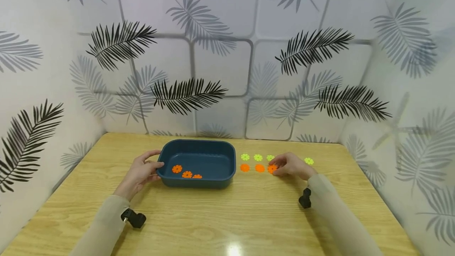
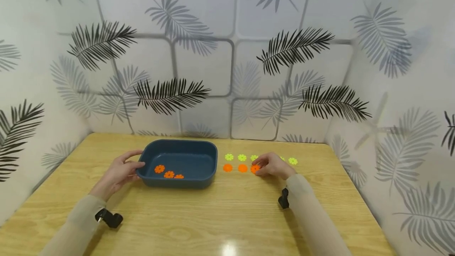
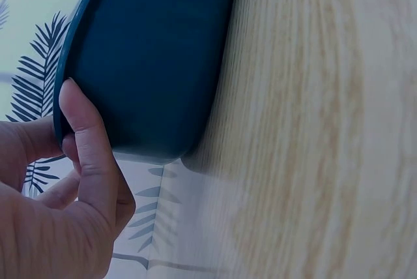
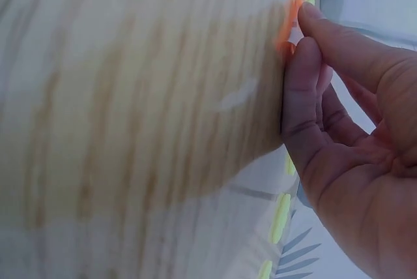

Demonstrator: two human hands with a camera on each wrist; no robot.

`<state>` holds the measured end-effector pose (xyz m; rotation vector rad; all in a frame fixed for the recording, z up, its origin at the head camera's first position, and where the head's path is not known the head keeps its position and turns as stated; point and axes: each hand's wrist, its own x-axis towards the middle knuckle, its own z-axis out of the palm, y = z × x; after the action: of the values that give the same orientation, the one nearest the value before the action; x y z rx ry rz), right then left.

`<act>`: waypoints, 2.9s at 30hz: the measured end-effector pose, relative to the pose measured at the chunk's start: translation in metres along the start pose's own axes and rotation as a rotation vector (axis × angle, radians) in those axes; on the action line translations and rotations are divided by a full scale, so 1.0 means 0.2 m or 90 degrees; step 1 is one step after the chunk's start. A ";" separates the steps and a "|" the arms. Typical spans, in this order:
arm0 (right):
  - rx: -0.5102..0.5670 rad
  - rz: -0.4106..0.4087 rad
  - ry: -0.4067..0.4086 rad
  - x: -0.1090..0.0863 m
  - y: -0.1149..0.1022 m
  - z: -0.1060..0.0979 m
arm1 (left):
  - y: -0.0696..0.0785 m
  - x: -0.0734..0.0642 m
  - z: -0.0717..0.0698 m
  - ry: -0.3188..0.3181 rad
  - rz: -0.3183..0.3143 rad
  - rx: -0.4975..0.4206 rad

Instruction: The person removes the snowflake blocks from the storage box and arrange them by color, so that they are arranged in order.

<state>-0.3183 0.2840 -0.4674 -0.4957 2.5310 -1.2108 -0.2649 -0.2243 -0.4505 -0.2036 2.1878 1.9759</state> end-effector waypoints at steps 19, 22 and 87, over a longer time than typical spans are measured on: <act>-0.025 0.013 0.014 0.00 0.00 -0.01 | -0.01 0.00 0.00 0.000 0.005 0.000; -0.024 0.007 0.012 0.00 0.01 -0.01 | -0.01 0.01 0.00 0.001 0.004 0.001; 0.189 -0.166 -0.093 0.33 -0.65 0.39 | -0.02 0.01 -0.01 0.008 0.019 0.011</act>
<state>-0.3240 0.1264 -0.4194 -0.8243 2.1628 -1.5484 -0.2661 -0.2270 -0.4548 -0.1823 2.2267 1.9761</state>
